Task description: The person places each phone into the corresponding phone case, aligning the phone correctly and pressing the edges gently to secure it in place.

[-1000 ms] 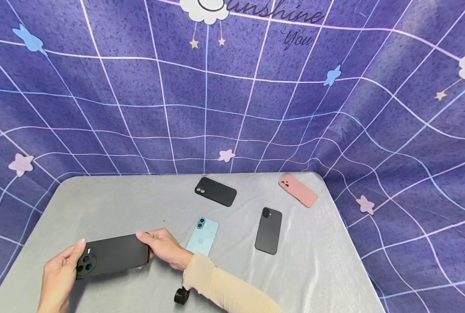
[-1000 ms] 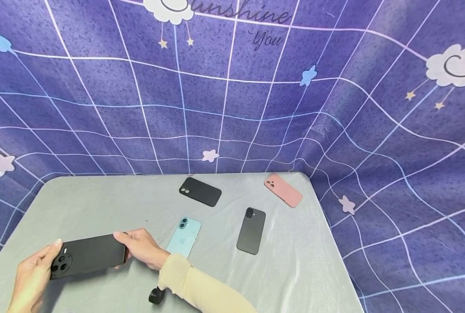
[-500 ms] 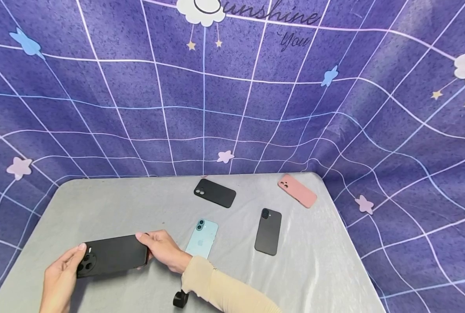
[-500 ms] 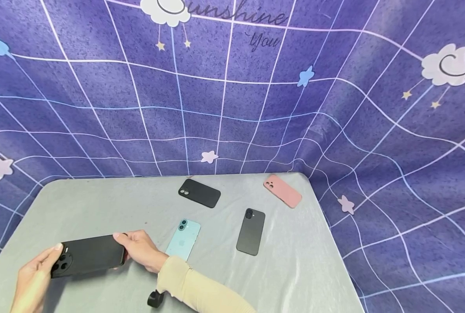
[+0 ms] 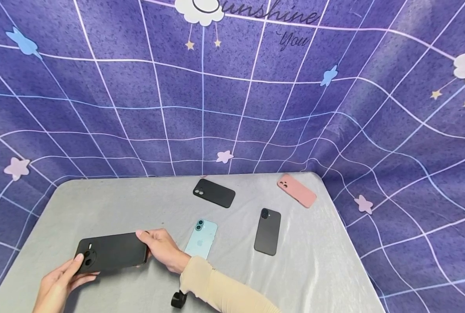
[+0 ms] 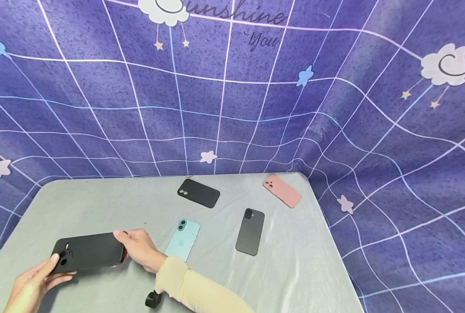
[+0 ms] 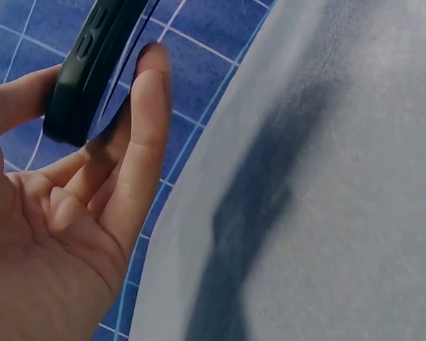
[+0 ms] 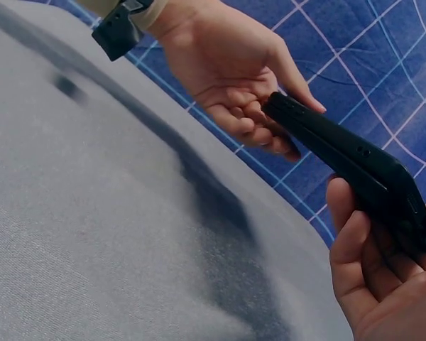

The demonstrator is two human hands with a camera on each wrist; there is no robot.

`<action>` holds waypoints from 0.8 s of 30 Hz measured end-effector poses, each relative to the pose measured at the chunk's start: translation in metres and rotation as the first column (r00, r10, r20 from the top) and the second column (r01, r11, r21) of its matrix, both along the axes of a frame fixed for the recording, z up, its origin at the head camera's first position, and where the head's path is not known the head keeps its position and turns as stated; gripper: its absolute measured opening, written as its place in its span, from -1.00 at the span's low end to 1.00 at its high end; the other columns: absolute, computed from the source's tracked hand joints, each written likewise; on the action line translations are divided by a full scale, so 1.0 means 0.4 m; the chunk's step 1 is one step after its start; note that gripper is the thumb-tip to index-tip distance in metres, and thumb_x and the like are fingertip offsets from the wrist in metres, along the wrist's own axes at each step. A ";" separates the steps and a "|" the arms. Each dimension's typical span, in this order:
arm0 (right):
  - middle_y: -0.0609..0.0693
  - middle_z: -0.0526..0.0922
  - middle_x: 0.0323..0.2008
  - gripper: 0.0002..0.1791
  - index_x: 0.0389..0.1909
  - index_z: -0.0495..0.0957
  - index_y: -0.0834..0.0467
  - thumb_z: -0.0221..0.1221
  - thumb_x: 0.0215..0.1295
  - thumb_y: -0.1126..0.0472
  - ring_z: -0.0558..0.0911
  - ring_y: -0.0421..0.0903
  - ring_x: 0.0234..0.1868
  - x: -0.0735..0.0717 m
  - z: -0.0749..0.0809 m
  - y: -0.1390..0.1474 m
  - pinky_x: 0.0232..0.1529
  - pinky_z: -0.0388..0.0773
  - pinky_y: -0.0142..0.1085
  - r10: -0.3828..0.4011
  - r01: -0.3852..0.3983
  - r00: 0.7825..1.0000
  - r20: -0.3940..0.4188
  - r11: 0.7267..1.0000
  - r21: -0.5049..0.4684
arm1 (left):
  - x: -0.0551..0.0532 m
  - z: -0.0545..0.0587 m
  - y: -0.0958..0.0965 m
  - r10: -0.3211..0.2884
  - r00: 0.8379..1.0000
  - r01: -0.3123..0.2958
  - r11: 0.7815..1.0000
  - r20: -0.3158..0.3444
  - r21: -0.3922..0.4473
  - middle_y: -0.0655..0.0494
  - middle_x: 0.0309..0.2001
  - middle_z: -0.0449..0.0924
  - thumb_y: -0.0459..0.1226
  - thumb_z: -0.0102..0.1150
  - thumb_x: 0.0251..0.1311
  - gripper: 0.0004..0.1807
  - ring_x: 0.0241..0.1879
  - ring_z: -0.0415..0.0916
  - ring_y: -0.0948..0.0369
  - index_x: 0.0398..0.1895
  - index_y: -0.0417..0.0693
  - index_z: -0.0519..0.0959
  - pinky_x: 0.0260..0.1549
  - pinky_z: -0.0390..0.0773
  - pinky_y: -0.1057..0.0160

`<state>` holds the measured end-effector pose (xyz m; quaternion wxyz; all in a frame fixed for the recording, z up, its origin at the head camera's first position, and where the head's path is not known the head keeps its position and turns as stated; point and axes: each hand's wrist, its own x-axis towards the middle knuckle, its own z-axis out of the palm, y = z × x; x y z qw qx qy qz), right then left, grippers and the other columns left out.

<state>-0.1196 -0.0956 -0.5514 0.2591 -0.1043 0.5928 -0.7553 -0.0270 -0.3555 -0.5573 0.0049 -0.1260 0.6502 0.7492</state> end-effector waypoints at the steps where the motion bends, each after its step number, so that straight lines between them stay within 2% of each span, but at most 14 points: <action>1: 0.38 0.77 -0.39 -0.46 -0.12 0.73 0.43 0.13 0.64 -0.03 0.67 -0.24 -0.66 0.000 0.000 -0.001 -0.41 0.69 -0.45 -0.002 0.002 1.000 -0.001 1.000 0.002 | 0.003 -0.002 -0.003 -0.020 1.000 0.020 1.000 0.000 0.005 0.27 -0.20 0.82 -0.27 -0.02 0.70 -0.58 -0.32 0.83 0.13 -0.17 0.42 0.78 -0.26 0.82 0.22; 4: 0.39 0.76 -0.40 -0.46 -0.13 0.73 0.43 0.14 0.64 -0.03 0.67 -0.25 -0.67 0.002 0.000 -0.004 -0.41 0.68 -0.46 -0.004 0.004 1.000 -0.006 1.000 0.007 | 0.007 -0.011 -0.010 -0.080 0.995 0.083 0.995 -0.060 0.061 0.06 -0.21 0.84 -0.33 -0.12 0.73 -0.53 -0.27 0.84 0.05 -0.10 0.30 0.80 -0.21 0.82 0.16; 7: 0.39 0.76 -0.42 -0.47 -0.15 0.73 0.44 0.14 0.63 -0.03 0.66 -0.25 -0.67 0.003 -0.001 -0.008 -0.43 0.67 -0.47 -0.008 0.008 1.000 -0.007 1.000 0.014 | 0.011 -0.023 -0.017 -0.123 0.982 0.145 0.978 -0.147 0.152 -0.08 -0.19 0.83 -0.41 -0.23 0.73 -0.48 -0.23 0.85 0.02 -0.03 0.16 0.80 -0.18 0.82 0.14; 10: 0.34 0.77 -0.44 -0.47 -0.17 0.73 0.43 0.14 0.64 -0.02 0.66 -0.25 -0.68 0.004 -0.002 -0.009 -0.43 0.70 -0.44 -0.012 0.012 1.000 -0.005 1.000 0.022 | 0.014 -0.033 -0.025 -0.158 0.964 0.207 0.952 -0.215 0.225 -0.11 -0.12 0.83 -0.46 -0.30 0.72 -0.45 -0.18 0.84 0.00 0.04 0.09 0.79 -0.13 0.81 0.14; 13: 0.31 0.78 -0.43 -0.48 -0.17 0.74 0.42 0.14 0.64 -0.01 0.66 -0.25 -0.67 0.004 -0.003 -0.007 -0.42 0.73 -0.41 -0.007 0.008 1.000 -0.008 1.000 0.027 | 0.018 -0.041 -0.028 -0.168 0.955 0.227 0.943 -0.244 0.243 -0.06 -0.06 0.82 -0.48 -0.32 0.71 -0.43 -0.16 0.84 -0.01 0.10 0.09 0.77 -0.11 0.81 0.14; 20: 0.33 0.79 -0.40 -0.50 -0.15 0.74 0.43 0.16 0.63 0.00 0.65 -0.25 -0.66 0.005 -0.005 -0.005 -0.43 0.71 -0.43 0.000 0.000 1.000 0.002 1.000 0.028 | 0.022 -0.046 -0.017 -0.133 0.966 0.177 0.965 -0.220 0.194 0.02 -0.06 0.82 -0.48 -0.27 0.71 -0.44 -0.20 0.84 0.02 0.07 0.17 0.77 -0.14 0.81 0.17; 24: 0.34 0.79 -0.38 -0.50 -0.13 0.74 0.42 0.16 0.63 -0.01 0.65 -0.25 -0.67 0.005 -0.006 -0.005 -0.47 0.65 -0.47 0.007 -0.007 1.000 0.006 1.000 0.028 | 0.022 -0.043 -0.007 -0.085 0.970 0.119 0.983 -0.226 0.142 0.06 -0.08 0.83 -0.48 -0.23 0.69 -0.47 -0.26 0.84 0.05 0.02 0.13 0.79 -0.18 0.81 0.20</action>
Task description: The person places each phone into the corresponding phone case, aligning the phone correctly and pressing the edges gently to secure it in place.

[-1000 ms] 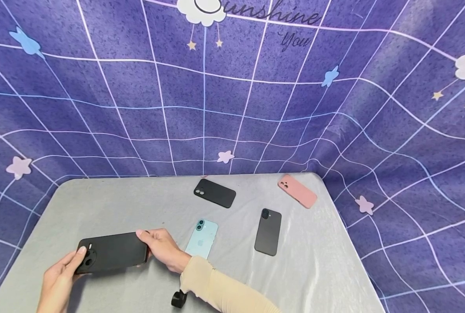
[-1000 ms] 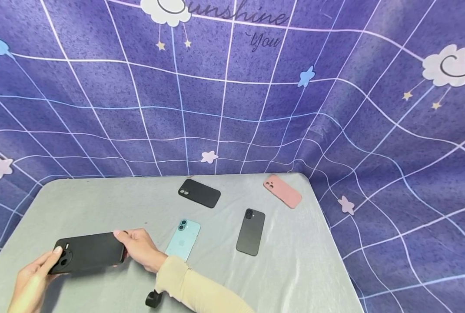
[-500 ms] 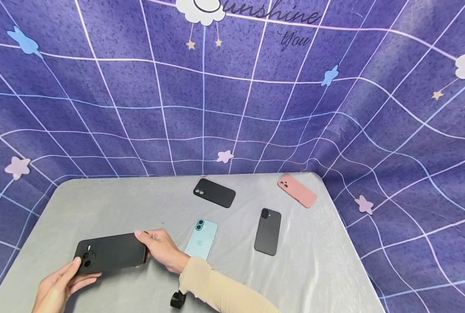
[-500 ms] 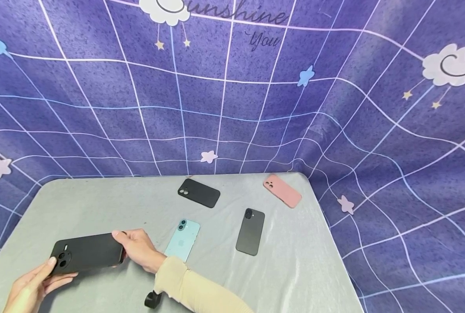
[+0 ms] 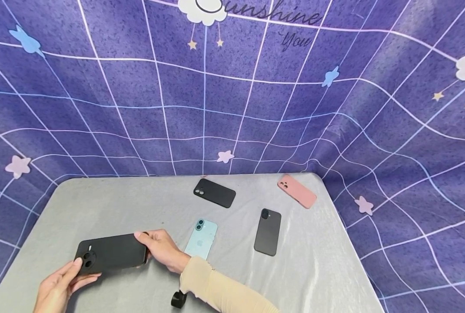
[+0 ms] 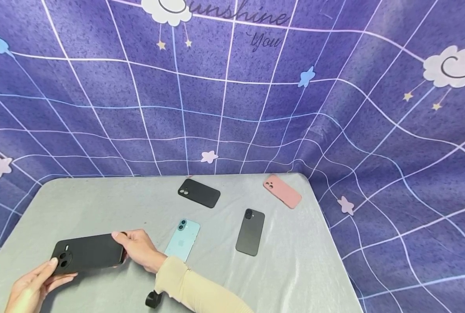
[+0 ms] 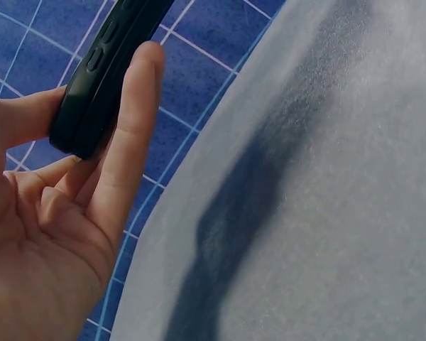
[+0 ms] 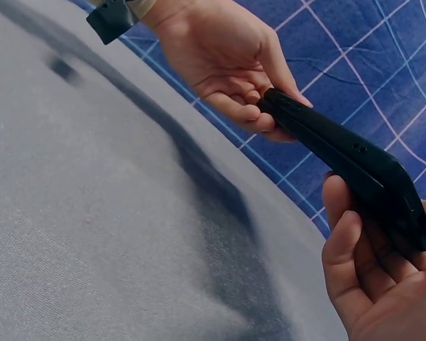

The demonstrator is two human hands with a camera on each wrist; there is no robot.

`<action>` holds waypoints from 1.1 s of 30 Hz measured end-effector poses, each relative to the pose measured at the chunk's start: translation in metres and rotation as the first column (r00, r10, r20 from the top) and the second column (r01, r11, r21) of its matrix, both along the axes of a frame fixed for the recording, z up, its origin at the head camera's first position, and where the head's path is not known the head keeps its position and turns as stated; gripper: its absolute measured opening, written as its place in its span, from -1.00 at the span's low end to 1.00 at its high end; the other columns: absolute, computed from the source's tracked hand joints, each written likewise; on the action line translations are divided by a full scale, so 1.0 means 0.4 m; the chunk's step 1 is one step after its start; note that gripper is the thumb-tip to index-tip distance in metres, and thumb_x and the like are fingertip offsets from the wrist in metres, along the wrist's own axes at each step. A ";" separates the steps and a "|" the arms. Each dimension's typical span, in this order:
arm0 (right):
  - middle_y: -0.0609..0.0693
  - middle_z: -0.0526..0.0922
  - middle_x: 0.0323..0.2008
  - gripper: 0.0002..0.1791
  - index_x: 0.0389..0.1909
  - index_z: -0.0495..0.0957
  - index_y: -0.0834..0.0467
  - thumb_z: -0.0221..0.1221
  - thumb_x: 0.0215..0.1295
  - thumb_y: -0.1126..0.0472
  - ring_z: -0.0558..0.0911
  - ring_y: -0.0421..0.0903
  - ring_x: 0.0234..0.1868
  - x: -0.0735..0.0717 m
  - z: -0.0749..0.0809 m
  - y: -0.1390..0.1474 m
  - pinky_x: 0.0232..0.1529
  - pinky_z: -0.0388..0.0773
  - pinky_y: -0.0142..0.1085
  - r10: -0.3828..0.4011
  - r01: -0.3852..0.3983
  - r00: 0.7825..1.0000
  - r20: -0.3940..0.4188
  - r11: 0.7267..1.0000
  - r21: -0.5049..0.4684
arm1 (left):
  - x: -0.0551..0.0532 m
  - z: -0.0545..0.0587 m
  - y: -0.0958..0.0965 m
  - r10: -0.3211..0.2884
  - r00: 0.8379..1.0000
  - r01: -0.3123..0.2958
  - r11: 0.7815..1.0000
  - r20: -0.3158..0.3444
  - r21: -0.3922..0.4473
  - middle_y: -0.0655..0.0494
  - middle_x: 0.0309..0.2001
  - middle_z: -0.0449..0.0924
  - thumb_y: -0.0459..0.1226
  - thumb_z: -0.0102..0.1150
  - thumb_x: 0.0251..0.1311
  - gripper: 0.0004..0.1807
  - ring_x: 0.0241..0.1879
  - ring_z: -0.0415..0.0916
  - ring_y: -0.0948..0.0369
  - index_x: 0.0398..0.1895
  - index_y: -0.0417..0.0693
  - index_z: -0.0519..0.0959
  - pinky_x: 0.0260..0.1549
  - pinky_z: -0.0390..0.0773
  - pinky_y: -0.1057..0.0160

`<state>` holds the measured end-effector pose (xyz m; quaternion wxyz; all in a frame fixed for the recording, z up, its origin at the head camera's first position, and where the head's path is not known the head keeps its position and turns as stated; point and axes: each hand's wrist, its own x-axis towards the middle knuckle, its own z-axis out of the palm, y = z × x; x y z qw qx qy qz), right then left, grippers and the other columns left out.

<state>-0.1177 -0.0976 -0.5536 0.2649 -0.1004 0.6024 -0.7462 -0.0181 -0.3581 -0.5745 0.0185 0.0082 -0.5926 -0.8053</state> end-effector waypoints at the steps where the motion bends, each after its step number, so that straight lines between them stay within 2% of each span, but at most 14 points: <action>1: 0.31 0.79 -0.40 -0.50 -0.13 0.74 0.42 0.17 0.63 -0.01 0.64 -0.25 -0.67 0.000 0.000 0.000 -0.48 0.63 -0.47 0.001 -0.001 1.000 0.000 1.000 0.000 | 0.000 0.001 0.003 0.018 1.000 -0.018 1.000 0.001 -0.010 0.08 -0.08 0.83 -0.48 -0.21 0.69 -0.49 -0.28 0.84 0.06 0.01 0.13 0.79 -0.19 0.81 0.20; 7: -0.13 0.64 -0.69 -0.44 -0.30 0.70 0.40 0.16 0.63 -0.07 0.56 -0.27 -0.72 -0.002 0.000 0.002 -0.56 0.46 -0.47 0.008 -0.008 1.000 -0.012 0.999 0.042 | -0.001 0.007 0.015 0.068 0.998 -0.067 0.997 -0.008 0.022 0.06 -0.12 0.83 -0.48 -0.17 0.68 -0.51 -0.32 0.84 0.08 -0.04 0.06 0.81 -0.24 0.81 0.20; 10: -0.18 0.62 -0.70 -0.42 -0.33 0.69 0.37 0.15 0.63 -0.10 0.57 -0.25 -0.71 -0.005 0.003 0.005 -0.56 0.45 -0.47 0.031 -0.030 0.999 -0.013 0.999 0.043 | -0.003 0.007 0.017 0.072 0.997 -0.071 0.996 -0.028 0.055 0.03 -0.13 0.83 -0.49 -0.19 0.68 -0.51 -0.32 0.84 0.09 -0.04 0.01 0.81 -0.25 0.81 0.20; 16: -0.06 0.73 -0.56 -0.57 -0.11 0.74 0.30 0.19 0.63 -0.03 0.67 -0.23 -0.61 -0.011 0.006 0.012 -0.49 0.61 -0.44 0.099 -0.098 0.995 0.025 0.995 -0.012 | -0.007 0.009 0.021 0.099 0.994 -0.092 0.989 -0.056 0.114 -0.02 -0.14 0.83 -0.52 -0.19 0.66 -0.52 -0.32 0.84 0.09 -0.04 -0.07 0.80 -0.28 0.81 0.18; 21: 0.02 0.79 -0.46 -0.68 0.00 0.75 0.26 0.23 0.60 0.07 0.70 -0.21 -0.57 -0.014 0.005 0.014 -0.39 0.73 -0.38 0.113 -0.111 0.993 0.039 0.993 -0.031 | -0.007 0.012 0.021 0.114 0.991 -0.105 0.986 -0.064 0.131 -0.02 -0.12 0.83 -0.52 -0.19 0.66 -0.53 -0.31 0.84 0.07 -0.03 -0.09 0.80 -0.27 0.81 0.17; 26: 0.13 0.83 -0.37 -0.75 0.01 0.74 0.26 0.27 0.57 0.15 0.72 -0.19 -0.54 -0.015 0.004 0.018 -0.33 0.75 -0.39 0.123 -0.120 0.991 0.046 0.991 -0.052 | -0.009 0.016 0.025 0.141 0.987 -0.128 0.980 -0.082 0.151 -0.04 -0.10 0.83 -0.53 -0.17 0.65 -0.54 -0.33 0.84 0.05 -0.01 -0.12 0.80 -0.28 0.81 0.17; 31: 0.43 0.78 -0.23 -0.84 -0.06 0.71 0.24 0.28 0.56 0.21 0.75 -0.18 -0.51 -0.012 0.000 0.025 -0.14 0.84 -0.18 0.187 -0.181 0.981 0.057 0.978 -0.100 | -0.011 0.018 0.030 0.180 0.978 -0.160 0.972 -0.108 0.175 -0.09 -0.14 0.83 -0.55 -0.18 0.64 -0.54 -0.34 0.84 0.04 -0.02 -0.18 0.79 -0.29 0.80 0.16; 33: 0.52 0.73 -0.19 -0.84 -0.08 0.69 0.25 0.26 0.58 0.22 0.76 -0.17 -0.50 -0.010 -0.004 0.027 -0.13 0.84 -0.12 0.221 -0.214 0.974 0.054 0.969 -0.120 | -0.012 0.018 0.031 0.197 0.974 -0.176 0.969 -0.110 0.171 -0.10 -0.16 0.83 -0.55 -0.17 0.64 -0.55 -0.35 0.84 0.04 -0.03 -0.19 0.79 -0.29 0.80 0.16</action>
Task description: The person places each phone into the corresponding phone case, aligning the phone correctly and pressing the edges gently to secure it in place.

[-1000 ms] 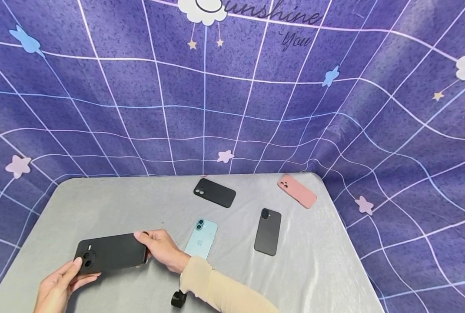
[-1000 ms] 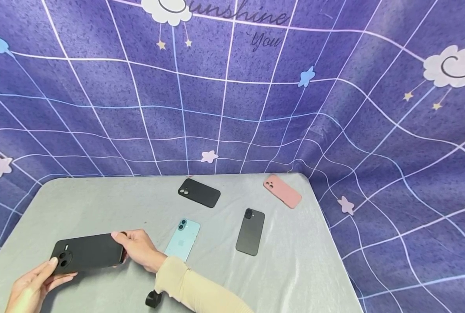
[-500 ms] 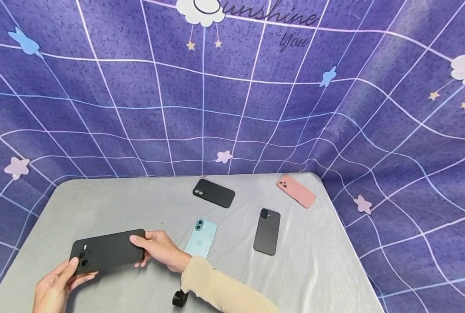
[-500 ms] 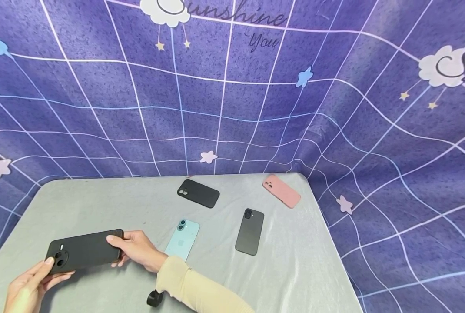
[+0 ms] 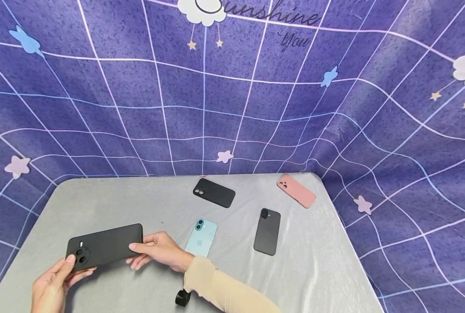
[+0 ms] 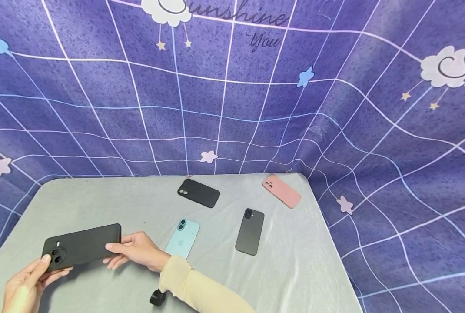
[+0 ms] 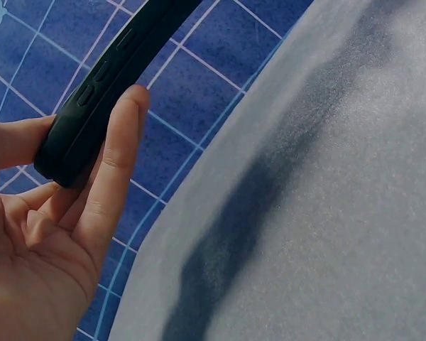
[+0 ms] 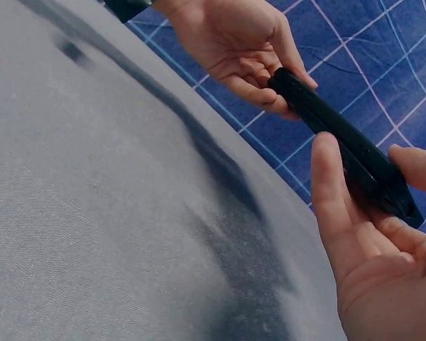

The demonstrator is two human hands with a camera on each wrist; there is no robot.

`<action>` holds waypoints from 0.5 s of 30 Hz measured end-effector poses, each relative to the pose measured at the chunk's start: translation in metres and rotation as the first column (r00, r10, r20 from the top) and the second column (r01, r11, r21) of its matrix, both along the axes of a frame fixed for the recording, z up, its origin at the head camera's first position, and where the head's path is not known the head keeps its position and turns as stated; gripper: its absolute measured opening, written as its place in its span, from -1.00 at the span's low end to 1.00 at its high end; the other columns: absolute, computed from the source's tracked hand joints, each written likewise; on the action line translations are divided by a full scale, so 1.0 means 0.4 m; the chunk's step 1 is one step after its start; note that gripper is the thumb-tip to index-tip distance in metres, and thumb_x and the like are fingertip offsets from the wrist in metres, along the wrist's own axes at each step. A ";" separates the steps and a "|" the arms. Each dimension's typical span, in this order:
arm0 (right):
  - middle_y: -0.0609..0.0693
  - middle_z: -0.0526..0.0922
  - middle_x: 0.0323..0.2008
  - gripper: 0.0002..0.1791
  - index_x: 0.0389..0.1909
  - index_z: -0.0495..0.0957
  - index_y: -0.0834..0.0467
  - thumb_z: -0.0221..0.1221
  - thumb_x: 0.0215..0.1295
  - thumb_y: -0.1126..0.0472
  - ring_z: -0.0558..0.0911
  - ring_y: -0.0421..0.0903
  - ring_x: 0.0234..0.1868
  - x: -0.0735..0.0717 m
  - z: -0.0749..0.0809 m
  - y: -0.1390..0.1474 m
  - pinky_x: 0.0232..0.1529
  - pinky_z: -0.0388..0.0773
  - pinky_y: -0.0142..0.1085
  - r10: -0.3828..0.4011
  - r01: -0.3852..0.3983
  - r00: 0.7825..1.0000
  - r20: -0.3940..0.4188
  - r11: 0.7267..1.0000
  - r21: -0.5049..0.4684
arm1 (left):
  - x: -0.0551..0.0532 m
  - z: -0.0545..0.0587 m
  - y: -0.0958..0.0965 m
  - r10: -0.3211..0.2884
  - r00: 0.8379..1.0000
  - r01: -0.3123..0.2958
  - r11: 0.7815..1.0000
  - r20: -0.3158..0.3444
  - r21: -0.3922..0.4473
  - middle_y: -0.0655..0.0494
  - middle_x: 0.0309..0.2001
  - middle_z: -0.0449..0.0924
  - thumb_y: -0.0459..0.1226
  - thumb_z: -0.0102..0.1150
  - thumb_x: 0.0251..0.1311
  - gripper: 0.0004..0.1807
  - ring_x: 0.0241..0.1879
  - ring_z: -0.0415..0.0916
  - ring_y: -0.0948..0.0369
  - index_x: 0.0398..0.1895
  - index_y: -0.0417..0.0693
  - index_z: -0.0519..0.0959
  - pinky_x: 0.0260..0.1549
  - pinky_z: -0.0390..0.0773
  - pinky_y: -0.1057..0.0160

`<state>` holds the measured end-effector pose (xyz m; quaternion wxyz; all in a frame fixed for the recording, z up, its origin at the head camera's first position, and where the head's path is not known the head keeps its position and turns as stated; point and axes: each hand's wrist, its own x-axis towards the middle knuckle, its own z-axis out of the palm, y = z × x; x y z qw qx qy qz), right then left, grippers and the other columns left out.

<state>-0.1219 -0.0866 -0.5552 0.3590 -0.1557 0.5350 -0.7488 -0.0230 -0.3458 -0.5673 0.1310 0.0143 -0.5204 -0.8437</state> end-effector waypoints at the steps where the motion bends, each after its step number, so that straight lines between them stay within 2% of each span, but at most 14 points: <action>1: 0.52 0.73 -0.18 -0.83 -0.08 0.68 0.25 0.24 0.59 0.21 0.76 -0.17 -0.49 0.001 -0.002 0.001 -0.14 0.84 -0.12 0.015 -0.015 1.000 -0.002 1.000 -0.007 | 0.000 0.000 0.000 0.004 1.000 -0.004 1.000 0.002 -0.004 -0.10 -0.17 0.83 -0.54 -0.17 0.64 -0.56 -0.34 0.84 0.05 -0.03 -0.19 0.79 -0.29 0.80 0.17; 4: 0.53 0.73 -0.20 -0.83 -0.11 0.66 0.23 0.22 0.61 0.19 0.77 -0.11 -0.48 0.002 -0.005 0.003 -0.18 0.85 -0.14 0.035 -0.035 0.999 -0.008 0.999 -0.014 | 0.001 -0.002 -0.002 -0.008 1.000 0.008 1.000 0.006 -0.001 -0.10 -0.15 0.83 -0.55 -0.17 0.64 -0.56 -0.34 0.84 0.04 -0.03 -0.19 0.79 -0.29 0.80 0.16; 6: 0.53 0.73 -0.21 -0.85 -0.15 0.65 0.20 0.22 0.61 0.19 0.82 0.18 -0.41 0.003 -0.007 0.003 -0.18 0.85 -0.13 0.031 -0.031 0.999 -0.019 0.999 -0.009 | 0.002 -0.003 -0.005 -0.029 0.999 0.029 1.000 0.017 0.006 -0.09 -0.14 0.83 -0.54 -0.18 0.65 -0.55 -0.34 0.84 0.03 -0.02 -0.18 0.79 -0.28 0.81 0.15; 8: 0.53 0.73 -0.23 -0.86 -0.19 0.62 0.17 0.21 0.62 0.20 0.77 0.48 -0.29 0.004 -0.009 0.003 -0.14 0.84 -0.03 0.022 -0.022 0.999 -0.031 1.000 -0.004 | 0.003 -0.003 -0.009 -0.048 0.998 0.048 0.999 0.035 -0.010 -0.07 -0.13 0.83 -0.52 -0.18 0.66 -0.55 -0.33 0.84 0.02 -0.01 -0.14 0.80 -0.27 0.81 0.15; 9: 0.53 0.73 -0.23 -0.85 -0.22 0.61 0.15 0.21 0.62 0.20 0.72 0.57 -0.22 0.005 -0.009 0.003 -0.11 0.83 0.02 0.018 -0.018 0.999 -0.036 1.000 0.000 | 0.003 -0.002 -0.011 -0.058 0.997 0.059 0.998 0.050 -0.019 -0.06 -0.13 0.83 -0.51 -0.17 0.67 -0.55 -0.34 0.84 0.02 -0.01 -0.11 0.80 -0.26 0.81 0.16; 11: 0.54 0.72 -0.24 -0.85 -0.24 0.58 0.14 0.20 0.62 0.21 0.74 0.55 -0.24 0.005 -0.012 0.002 -0.10 0.82 0.05 0.011 -0.011 0.999 -0.042 1.000 -0.001 | 0.003 -0.001 -0.016 -0.081 0.995 0.083 0.996 0.066 -0.030 -0.06 -0.14 0.84 -0.47 -0.18 0.69 -0.54 -0.33 0.84 0.00 0.00 -0.07 0.80 -0.25 0.82 0.15; 13: 0.55 0.72 -0.24 -0.85 -0.24 0.57 0.13 0.20 0.62 0.22 0.81 0.30 -0.39 0.006 -0.015 0.002 -0.15 0.84 -0.05 0.009 -0.009 0.999 -0.040 1.000 -0.009 | 0.004 0.001 -0.023 -0.111 0.991 0.114 0.993 0.068 -0.030 -0.10 -0.17 0.83 -0.41 -0.21 0.72 -0.54 -0.33 0.84 -0.02 0.01 -0.07 0.80 -0.24 0.82 0.13; 15: 0.56 0.71 -0.24 -0.86 -0.22 0.58 0.15 0.20 0.62 0.23 0.80 -0.02 -0.48 0.006 -0.017 0.002 -0.25 0.83 -0.21 0.009 -0.009 0.999 -0.036 1.000 -0.019 | 0.005 0.000 -0.027 -0.139 0.989 0.140 0.990 0.046 -0.015 -0.16 -0.20 0.83 -0.37 -0.26 0.74 -0.51 -0.32 0.84 -0.04 0.03 -0.09 0.79 -0.25 0.81 0.10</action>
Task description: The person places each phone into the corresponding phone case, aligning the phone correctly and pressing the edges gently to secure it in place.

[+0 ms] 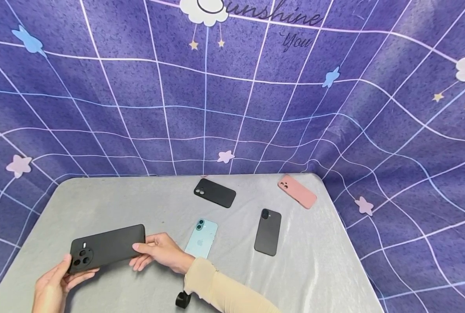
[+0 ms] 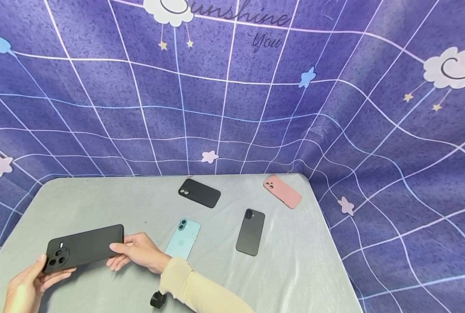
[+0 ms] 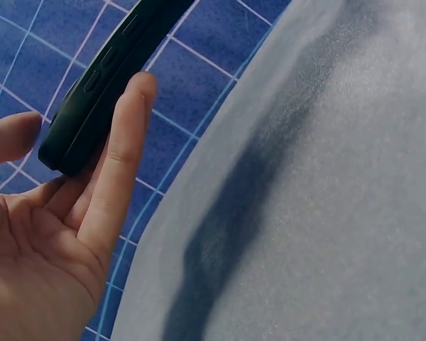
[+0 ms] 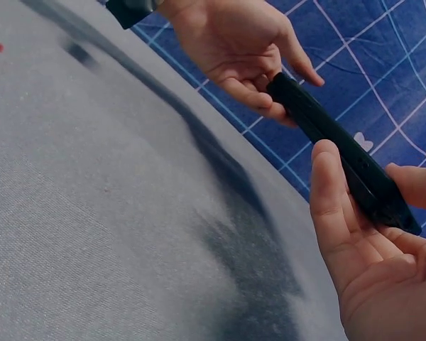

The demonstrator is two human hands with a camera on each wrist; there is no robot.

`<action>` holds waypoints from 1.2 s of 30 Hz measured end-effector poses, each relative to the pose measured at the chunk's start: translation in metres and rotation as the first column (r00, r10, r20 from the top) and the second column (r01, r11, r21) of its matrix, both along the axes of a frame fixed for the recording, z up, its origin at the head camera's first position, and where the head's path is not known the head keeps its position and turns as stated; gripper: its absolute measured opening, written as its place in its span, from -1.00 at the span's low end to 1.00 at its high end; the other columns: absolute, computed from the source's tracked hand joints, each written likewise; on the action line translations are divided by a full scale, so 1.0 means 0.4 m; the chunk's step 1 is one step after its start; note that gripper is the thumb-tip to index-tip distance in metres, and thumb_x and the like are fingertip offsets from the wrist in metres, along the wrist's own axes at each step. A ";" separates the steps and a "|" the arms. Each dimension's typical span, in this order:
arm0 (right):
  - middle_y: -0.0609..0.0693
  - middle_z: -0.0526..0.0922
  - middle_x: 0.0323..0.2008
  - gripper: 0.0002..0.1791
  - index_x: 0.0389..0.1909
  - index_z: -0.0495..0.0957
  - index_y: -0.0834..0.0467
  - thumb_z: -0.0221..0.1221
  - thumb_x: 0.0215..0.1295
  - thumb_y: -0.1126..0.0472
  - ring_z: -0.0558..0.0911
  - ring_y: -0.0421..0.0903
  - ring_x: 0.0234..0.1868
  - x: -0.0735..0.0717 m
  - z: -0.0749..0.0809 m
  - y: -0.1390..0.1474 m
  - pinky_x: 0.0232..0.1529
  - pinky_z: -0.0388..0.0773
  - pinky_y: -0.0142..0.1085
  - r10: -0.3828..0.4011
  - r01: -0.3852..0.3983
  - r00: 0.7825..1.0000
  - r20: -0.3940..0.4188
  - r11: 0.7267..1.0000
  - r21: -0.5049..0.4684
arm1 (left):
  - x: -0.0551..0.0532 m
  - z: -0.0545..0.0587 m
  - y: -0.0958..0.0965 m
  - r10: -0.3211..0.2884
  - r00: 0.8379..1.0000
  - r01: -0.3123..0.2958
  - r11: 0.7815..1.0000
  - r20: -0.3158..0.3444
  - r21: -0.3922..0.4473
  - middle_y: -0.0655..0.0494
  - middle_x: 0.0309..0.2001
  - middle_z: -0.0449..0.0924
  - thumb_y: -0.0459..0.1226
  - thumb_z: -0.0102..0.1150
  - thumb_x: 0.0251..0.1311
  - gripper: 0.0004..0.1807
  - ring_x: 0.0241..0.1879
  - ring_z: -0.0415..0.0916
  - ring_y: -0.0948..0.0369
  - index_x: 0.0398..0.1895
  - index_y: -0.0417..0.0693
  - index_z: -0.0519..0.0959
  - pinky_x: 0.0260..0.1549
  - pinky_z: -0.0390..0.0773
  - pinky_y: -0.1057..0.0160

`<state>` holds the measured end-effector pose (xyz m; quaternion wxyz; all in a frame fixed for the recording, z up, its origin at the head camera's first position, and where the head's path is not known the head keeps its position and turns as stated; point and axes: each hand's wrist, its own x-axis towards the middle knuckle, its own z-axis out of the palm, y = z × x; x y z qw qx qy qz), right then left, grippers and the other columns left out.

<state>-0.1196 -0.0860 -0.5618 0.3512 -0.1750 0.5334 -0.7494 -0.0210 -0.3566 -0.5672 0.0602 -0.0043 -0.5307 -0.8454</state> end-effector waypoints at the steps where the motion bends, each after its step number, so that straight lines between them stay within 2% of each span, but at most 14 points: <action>1: 0.57 0.70 -0.24 -0.88 -0.20 0.60 0.17 0.20 0.62 0.23 0.76 -0.14 -0.50 0.000 0.000 0.000 -0.29 0.81 -0.29 -0.001 0.001 1.000 0.003 1.000 -0.006 | 0.000 0.000 -0.002 -0.006 1.000 0.006 1.000 -0.010 0.005 -0.19 -0.21 0.82 -0.34 -0.28 0.75 -0.50 -0.32 0.84 -0.04 0.03 -0.11 0.79 -0.26 0.81 0.09; 3: 0.59 0.69 -0.23 -0.89 -0.18 0.61 0.17 0.20 0.62 0.24 0.76 -0.16 -0.50 0.001 0.000 0.001 -0.35 0.77 -0.38 -0.001 0.001 1.000 0.008 1.000 -0.012 | 0.000 -0.001 -0.002 0.003 1.000 -0.003 1.000 -0.006 -0.010 -0.21 -0.26 0.82 -0.31 -0.29 0.76 -0.48 -0.33 0.84 -0.03 0.01 -0.10 0.80 -0.29 0.81 0.09; 8: 0.59 0.69 -0.23 -0.89 -0.15 0.65 0.18 0.22 0.60 0.23 0.73 -0.17 -0.50 0.006 0.001 0.003 -0.31 0.80 -0.31 -0.013 0.013 1.000 0.011 1.000 -0.004 | -0.001 -0.005 0.006 0.072 0.997 -0.069 0.995 0.036 -0.077 -0.16 -0.35 0.82 -0.34 -0.23 0.74 -0.49 -0.40 0.83 0.03 -0.10 -0.03 0.82 -0.38 0.81 0.14; 14: 0.61 0.68 -0.21 -0.88 -0.13 0.66 0.18 0.23 0.60 0.21 0.73 -0.16 -0.50 0.006 -0.002 0.002 -0.32 0.79 -0.35 -0.021 0.021 1.000 0.010 1.000 -0.004 | -0.004 -0.008 0.014 0.095 0.994 -0.096 0.995 -0.052 -0.019 -0.21 -0.34 0.81 -0.45 -0.28 0.72 -0.48 -0.42 0.83 0.01 -0.10 -0.20 0.80 -0.38 0.80 0.18; 15: 0.60 0.68 -0.21 -0.87 -0.14 0.66 0.19 0.23 0.60 0.21 0.76 -0.06 -0.49 0.005 -0.002 0.001 -0.33 0.79 -0.35 -0.024 0.024 1.000 0.008 1.000 -0.004 | -0.005 -0.008 0.016 0.102 0.993 -0.103 0.994 -0.065 -0.019 -0.21 -0.34 0.81 -0.46 -0.28 0.71 -0.48 -0.42 0.83 0.02 -0.10 -0.22 0.80 -0.38 0.80 0.18; 17: 0.59 0.69 -0.22 -0.87 -0.17 0.64 0.17 0.23 0.60 0.20 0.79 0.26 -0.42 0.005 -0.004 0.001 -0.30 0.82 -0.29 -0.024 0.024 1.000 0.002 1.000 -0.001 | -0.007 -0.007 0.019 0.110 0.990 -0.112 0.994 -0.083 -0.019 -0.21 -0.33 0.81 -0.48 -0.28 0.70 -0.49 -0.42 0.83 0.02 -0.09 -0.23 0.79 -0.37 0.80 0.19; 20: 0.56 0.71 -0.23 -0.86 -0.22 0.61 0.12 0.22 0.62 0.19 0.64 0.68 -0.19 0.006 -0.008 0.002 -0.13 0.82 0.06 -0.025 0.025 1.000 -0.005 1.000 0.005 | -0.009 -0.004 0.022 0.126 0.988 -0.131 0.990 -0.084 -0.050 -0.16 -0.33 0.82 -0.47 -0.26 0.70 -0.49 -0.42 0.83 0.04 -0.11 -0.20 0.80 -0.38 0.79 0.20; 23: 0.56 0.71 -0.22 -0.84 -0.25 0.56 0.08 0.20 0.63 0.18 0.50 0.79 -0.06 0.008 -0.012 0.002 0.02 0.62 0.35 -0.021 0.021 1.000 -0.005 1.000 0.003 | -0.010 -0.005 0.024 0.133 0.987 -0.137 0.990 -0.090 -0.041 -0.16 -0.31 0.82 -0.49 -0.26 0.69 -0.50 -0.42 0.83 0.04 -0.11 -0.21 0.80 -0.38 0.79 0.21; 25: 0.56 0.71 -0.23 -0.83 -0.27 0.55 0.07 0.20 0.63 0.17 0.50 0.80 -0.06 0.009 -0.014 0.002 0.04 0.53 0.43 -0.025 0.025 1.000 -0.005 1.000 0.000 | -0.011 -0.005 0.025 0.133 0.986 -0.137 0.990 -0.098 -0.030 -0.16 -0.29 0.82 -0.51 -0.26 0.69 -0.50 -0.42 0.83 0.03 -0.10 -0.22 0.79 -0.37 0.79 0.21; 28: 0.53 0.72 -0.25 -0.82 -0.27 0.56 0.08 0.21 0.62 0.16 0.54 0.77 -0.09 0.010 -0.014 0.002 0.03 0.54 0.43 -0.034 0.034 0.999 -0.008 0.999 0.003 | -0.011 -0.008 0.024 0.132 0.986 -0.134 0.991 -0.105 -0.014 -0.15 -0.25 0.83 -0.54 -0.28 0.67 -0.49 -0.42 0.83 0.02 -0.06 -0.22 0.79 -0.37 0.80 0.20; 31: 0.51 0.74 -0.28 -0.82 -0.27 0.59 0.11 0.23 0.61 0.16 0.77 0.50 -0.28 0.011 -0.014 0.003 0.01 0.60 0.39 -0.041 0.042 0.999 -0.008 0.999 0.009 | -0.011 -0.010 0.022 0.128 0.987 -0.130 0.991 -0.099 -0.012 -0.11 -0.21 0.83 -0.54 -0.28 0.67 -0.48 -0.41 0.83 0.03 -0.02 -0.16 0.79 -0.36 0.80 0.20; 34: 0.50 0.74 -0.29 -0.82 -0.26 0.62 0.15 0.24 0.59 0.16 0.83 0.08 -0.42 0.011 -0.014 0.002 -0.03 0.69 0.29 -0.045 0.045 0.999 0.000 0.999 0.009 | -0.010 -0.010 0.020 0.125 0.988 -0.128 0.991 -0.091 -0.030 -0.06 -0.17 0.83 -0.53 -0.27 0.68 -0.48 -0.39 0.84 0.04 -0.01 -0.11 0.80 -0.35 0.79 0.20; 35: 0.51 0.74 -0.28 -0.82 -0.25 0.63 0.17 0.25 0.59 0.17 0.83 0.06 -0.42 0.011 -0.014 0.002 -0.04 0.72 0.24 -0.046 0.046 0.999 0.003 0.999 0.007 | -0.010 -0.010 0.020 0.121 0.989 -0.125 0.992 -0.090 -0.030 -0.04 -0.15 0.83 -0.52 -0.26 0.68 -0.49 -0.38 0.84 0.04 -0.01 -0.10 0.80 -0.34 0.79 0.20; 36: 0.51 0.74 -0.28 -0.82 -0.25 0.63 0.18 0.25 0.59 0.17 0.84 0.14 -0.39 0.011 -0.013 0.002 -0.06 0.76 0.18 -0.046 0.046 0.999 0.006 0.999 0.006 | -0.010 -0.011 0.021 0.121 0.989 -0.125 0.991 -0.088 -0.037 -0.03 -0.14 0.83 -0.51 -0.25 0.68 -0.49 -0.37 0.84 0.05 -0.01 -0.08 0.80 -0.33 0.79 0.19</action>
